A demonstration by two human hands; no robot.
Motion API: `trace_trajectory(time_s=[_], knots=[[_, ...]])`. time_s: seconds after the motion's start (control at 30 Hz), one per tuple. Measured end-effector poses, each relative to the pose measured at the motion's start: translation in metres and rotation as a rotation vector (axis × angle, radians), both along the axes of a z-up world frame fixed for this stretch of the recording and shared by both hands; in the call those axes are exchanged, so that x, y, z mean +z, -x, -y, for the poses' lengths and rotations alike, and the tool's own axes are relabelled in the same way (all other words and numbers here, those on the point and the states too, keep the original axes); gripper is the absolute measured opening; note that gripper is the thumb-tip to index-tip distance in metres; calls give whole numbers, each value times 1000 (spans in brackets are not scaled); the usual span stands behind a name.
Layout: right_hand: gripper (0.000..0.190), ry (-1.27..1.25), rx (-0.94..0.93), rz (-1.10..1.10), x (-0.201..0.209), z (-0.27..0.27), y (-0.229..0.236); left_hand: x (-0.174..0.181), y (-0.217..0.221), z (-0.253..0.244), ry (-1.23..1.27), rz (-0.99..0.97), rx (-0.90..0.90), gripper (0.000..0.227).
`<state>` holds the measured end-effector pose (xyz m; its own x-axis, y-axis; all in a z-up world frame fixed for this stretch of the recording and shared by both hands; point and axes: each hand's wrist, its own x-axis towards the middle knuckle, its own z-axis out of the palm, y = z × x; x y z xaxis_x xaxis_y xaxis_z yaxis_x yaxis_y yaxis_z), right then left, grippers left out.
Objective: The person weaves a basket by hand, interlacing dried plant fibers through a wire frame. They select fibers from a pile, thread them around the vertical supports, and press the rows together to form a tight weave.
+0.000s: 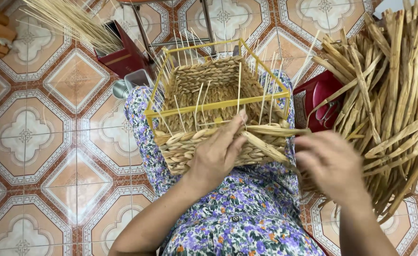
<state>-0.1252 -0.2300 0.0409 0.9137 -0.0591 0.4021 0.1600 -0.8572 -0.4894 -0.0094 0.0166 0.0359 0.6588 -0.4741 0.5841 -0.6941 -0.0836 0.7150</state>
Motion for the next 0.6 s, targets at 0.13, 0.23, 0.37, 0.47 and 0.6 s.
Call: trace_trajectory(time_s=[0.13,0.23,0.37,0.47,0.6], knots=[[27,89,162,-191,21,-21,5,12,-14,2,-51,-151,-81,47],[20,10,235,-195,24,-4,13,25,-24,1,-437,-518,-198,41],[23,194,49,-24,68,-17,-3,7,-22,22,-321,-23,-282,42],[23,205,31,128,84,-45,-12,-7,-15,34,-395,73,-46,21],[24,107,126,67,41,-48,-25,-13,-12,36,-413,-60,66,13]])
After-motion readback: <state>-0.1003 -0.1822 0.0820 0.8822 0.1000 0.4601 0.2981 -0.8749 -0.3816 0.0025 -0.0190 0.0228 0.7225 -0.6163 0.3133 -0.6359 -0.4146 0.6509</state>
